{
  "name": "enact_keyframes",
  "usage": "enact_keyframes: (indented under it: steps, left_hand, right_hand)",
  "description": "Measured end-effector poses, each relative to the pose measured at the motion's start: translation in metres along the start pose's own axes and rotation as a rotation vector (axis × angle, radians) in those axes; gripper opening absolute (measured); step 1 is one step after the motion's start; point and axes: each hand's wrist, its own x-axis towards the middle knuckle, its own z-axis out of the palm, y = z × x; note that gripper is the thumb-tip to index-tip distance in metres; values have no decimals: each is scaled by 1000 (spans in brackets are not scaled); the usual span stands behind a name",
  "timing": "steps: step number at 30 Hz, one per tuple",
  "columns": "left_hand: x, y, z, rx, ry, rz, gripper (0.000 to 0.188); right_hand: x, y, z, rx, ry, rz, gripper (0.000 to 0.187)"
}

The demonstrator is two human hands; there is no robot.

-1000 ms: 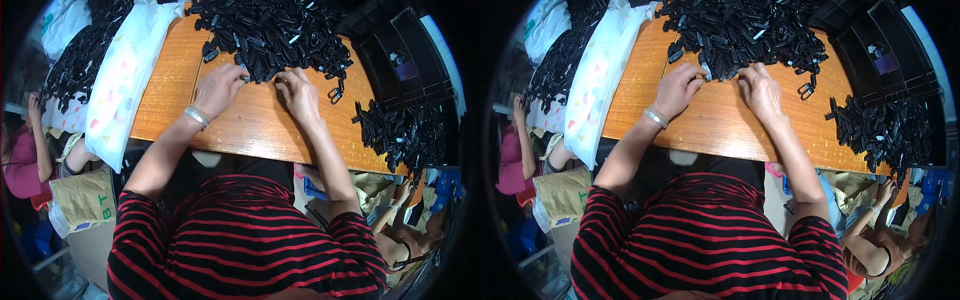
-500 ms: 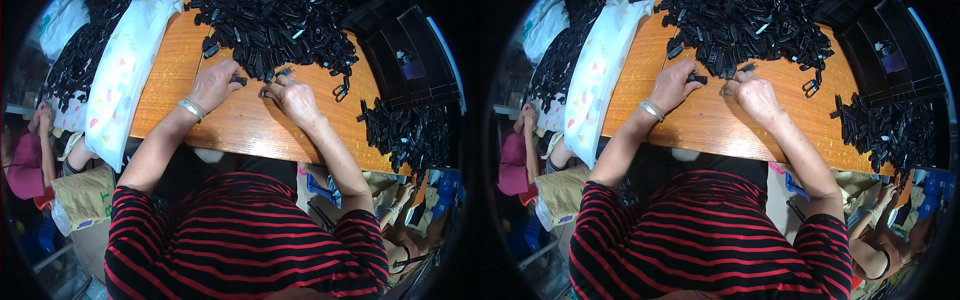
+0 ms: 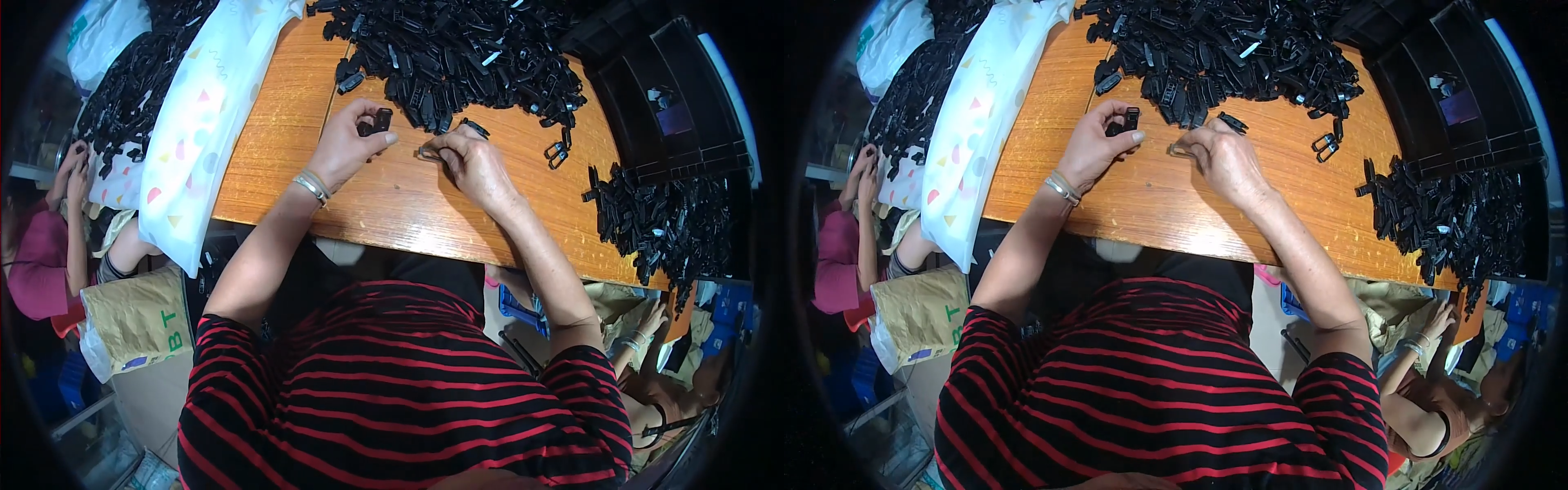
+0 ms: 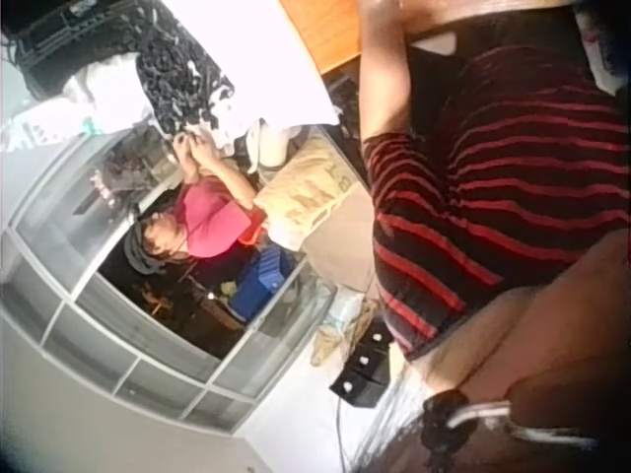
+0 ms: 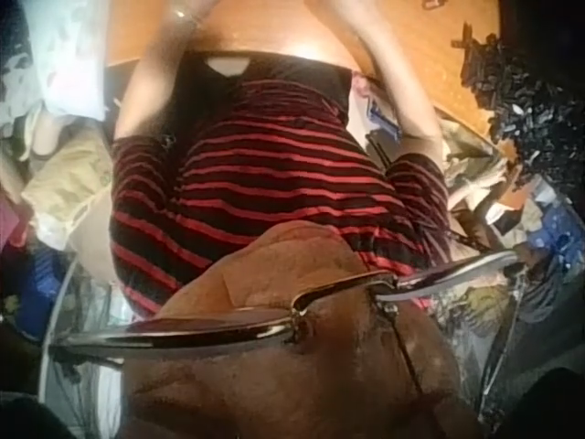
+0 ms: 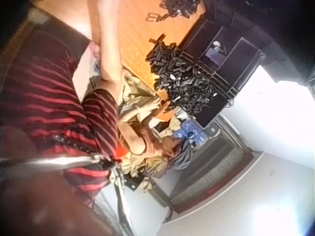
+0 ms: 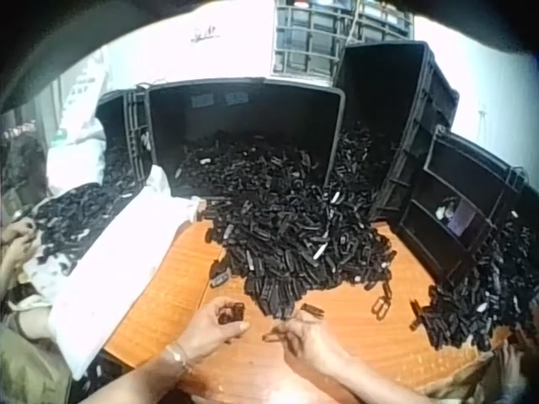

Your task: Assemble small black plastic components by snapping pieces together on a workshop table.

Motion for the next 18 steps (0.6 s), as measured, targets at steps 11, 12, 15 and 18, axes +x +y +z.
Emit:
enact_keyframes:
  steps: [11,12,15,18]
  left_hand:
    - [-17,1,4,-330,-61,-66,36]
    - [-17,0,5,-356,-63,-67,35]
    - [-21,-6,10,-269,-101,28,34]
    - [-23,-4,16,-38,-69,129,34]
  right_hand:
    - [-7,-22,-3,-81,-50,-16,20]
    - [-5,-24,-2,21,0,26,19]
    - [1,-41,8,265,238,51,19]
    - [5,-49,19,290,295,43,19]
